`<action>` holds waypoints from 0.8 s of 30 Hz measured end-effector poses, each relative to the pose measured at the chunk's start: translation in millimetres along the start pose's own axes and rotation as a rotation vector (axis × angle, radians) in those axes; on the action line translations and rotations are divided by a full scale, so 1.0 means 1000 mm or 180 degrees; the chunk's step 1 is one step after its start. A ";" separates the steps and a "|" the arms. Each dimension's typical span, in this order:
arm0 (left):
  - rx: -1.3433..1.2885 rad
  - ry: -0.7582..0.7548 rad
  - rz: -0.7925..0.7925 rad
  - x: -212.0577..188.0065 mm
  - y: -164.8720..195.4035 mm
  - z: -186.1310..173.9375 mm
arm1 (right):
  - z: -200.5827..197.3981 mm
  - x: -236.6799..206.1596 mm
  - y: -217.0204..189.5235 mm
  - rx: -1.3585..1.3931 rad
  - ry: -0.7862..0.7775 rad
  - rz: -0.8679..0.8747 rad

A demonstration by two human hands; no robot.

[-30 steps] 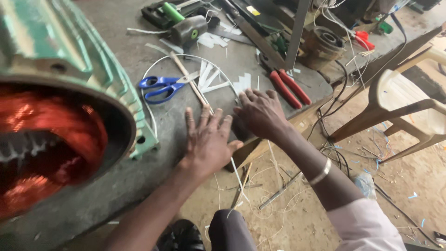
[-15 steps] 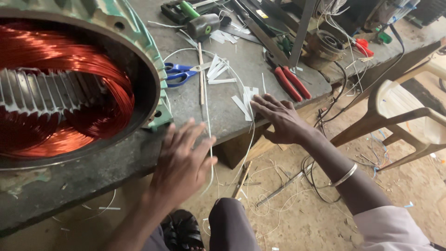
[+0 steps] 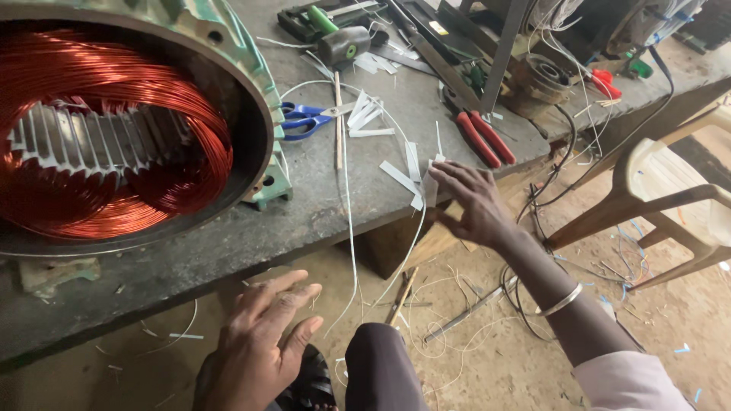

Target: The person works on the copper windings of an electric motor stator on a workbench. They cut and trim wire ends with pliers, tie the coil bundle with white cord, press and adjust the windings inside the housing, rotate the stator, and cut small paper strips with scissors.

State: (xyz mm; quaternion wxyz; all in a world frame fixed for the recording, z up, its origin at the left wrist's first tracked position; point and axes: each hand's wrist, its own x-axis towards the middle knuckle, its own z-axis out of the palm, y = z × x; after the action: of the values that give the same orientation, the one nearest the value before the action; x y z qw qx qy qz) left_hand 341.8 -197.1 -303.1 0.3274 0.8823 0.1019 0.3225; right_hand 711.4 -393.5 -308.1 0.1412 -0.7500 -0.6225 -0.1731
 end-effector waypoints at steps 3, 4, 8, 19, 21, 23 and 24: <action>0.0085 -0.0115 0.0445 0.012 0.012 0.019 | 0.014 0.003 -0.009 -0.0311 -0.0102 -0.0043; 0.0150 -0.0206 0.0686 0.022 0.017 0.031 | 0.020 0.005 -0.011 -0.0310 -0.0102 0.0021; 0.0827 -0.0657 0.1292 0.100 0.035 0.112 | 0.033 0.014 -0.006 -0.0287 -0.0141 0.0051; 0.1322 -0.0124 0.0984 0.141 -0.012 0.153 | 0.025 0.026 0.001 -0.0297 -0.0126 -0.0150; 0.1778 0.0007 0.0805 0.165 -0.016 0.140 | 0.028 0.022 -0.001 -0.0286 -0.0033 -0.0066; 0.2321 -0.0502 0.0096 0.197 -0.021 0.120 | 0.029 0.014 -0.002 -0.0035 0.0200 -0.0079; 0.2434 -0.0453 -0.0086 0.206 -0.023 0.110 | 0.030 0.011 -0.002 0.0090 0.0321 -0.0088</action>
State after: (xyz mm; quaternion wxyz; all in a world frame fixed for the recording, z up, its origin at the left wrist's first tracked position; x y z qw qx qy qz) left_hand 571.3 -155.6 -277.9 -0.0146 0.9594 0.2034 0.1949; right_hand 713.9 -371.0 -330.3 0.1806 -0.7296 -0.6272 -0.2039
